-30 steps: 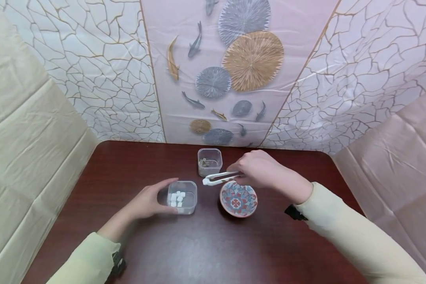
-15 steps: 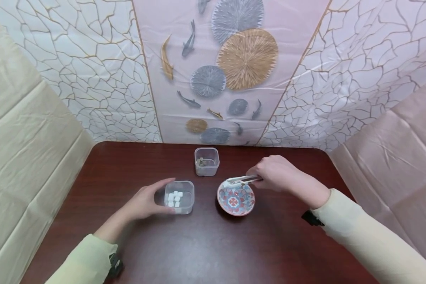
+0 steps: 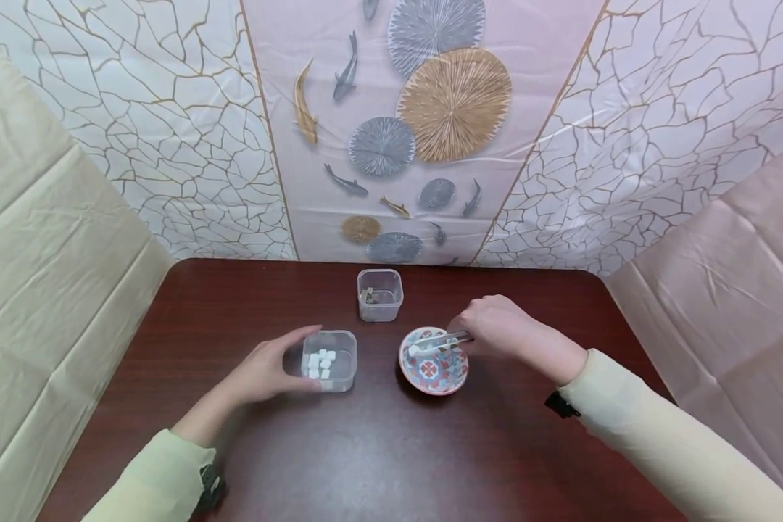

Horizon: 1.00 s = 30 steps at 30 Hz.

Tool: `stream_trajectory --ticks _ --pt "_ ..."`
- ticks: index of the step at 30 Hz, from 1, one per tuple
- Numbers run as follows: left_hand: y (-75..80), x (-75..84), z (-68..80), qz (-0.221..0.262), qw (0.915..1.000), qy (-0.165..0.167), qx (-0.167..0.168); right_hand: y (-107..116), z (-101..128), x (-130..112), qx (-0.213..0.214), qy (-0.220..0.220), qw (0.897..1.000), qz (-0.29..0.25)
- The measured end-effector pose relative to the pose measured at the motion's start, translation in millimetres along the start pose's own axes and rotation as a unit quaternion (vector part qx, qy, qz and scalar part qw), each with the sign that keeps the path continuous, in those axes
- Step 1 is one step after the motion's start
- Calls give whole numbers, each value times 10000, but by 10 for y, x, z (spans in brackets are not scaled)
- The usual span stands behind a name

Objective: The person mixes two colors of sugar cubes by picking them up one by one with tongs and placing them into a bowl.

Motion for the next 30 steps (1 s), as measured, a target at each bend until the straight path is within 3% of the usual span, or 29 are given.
stream_trajectory --ticks 12,21,30 --pt "0 -13 7 49 10000 50 -29 -78 -52 -2 -244 -137 9996 -45" --pt "8 -19 7 39 10000 70 -20 76 -95 2 66 -131 9987 -498" --pt "15 -10 -1 26 10000 -10 34 338 -320 -165 472 178 9957 -775"
Point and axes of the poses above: each hand's wrist, its own z-axis away from the middle knuckle, its own y-axis out of the back of the hand, x = y × z, the point moved 9 cm from there along -z, towards the middle knuckle, and after that the axes turned 12 degrees about y, right-handed, at the moved point
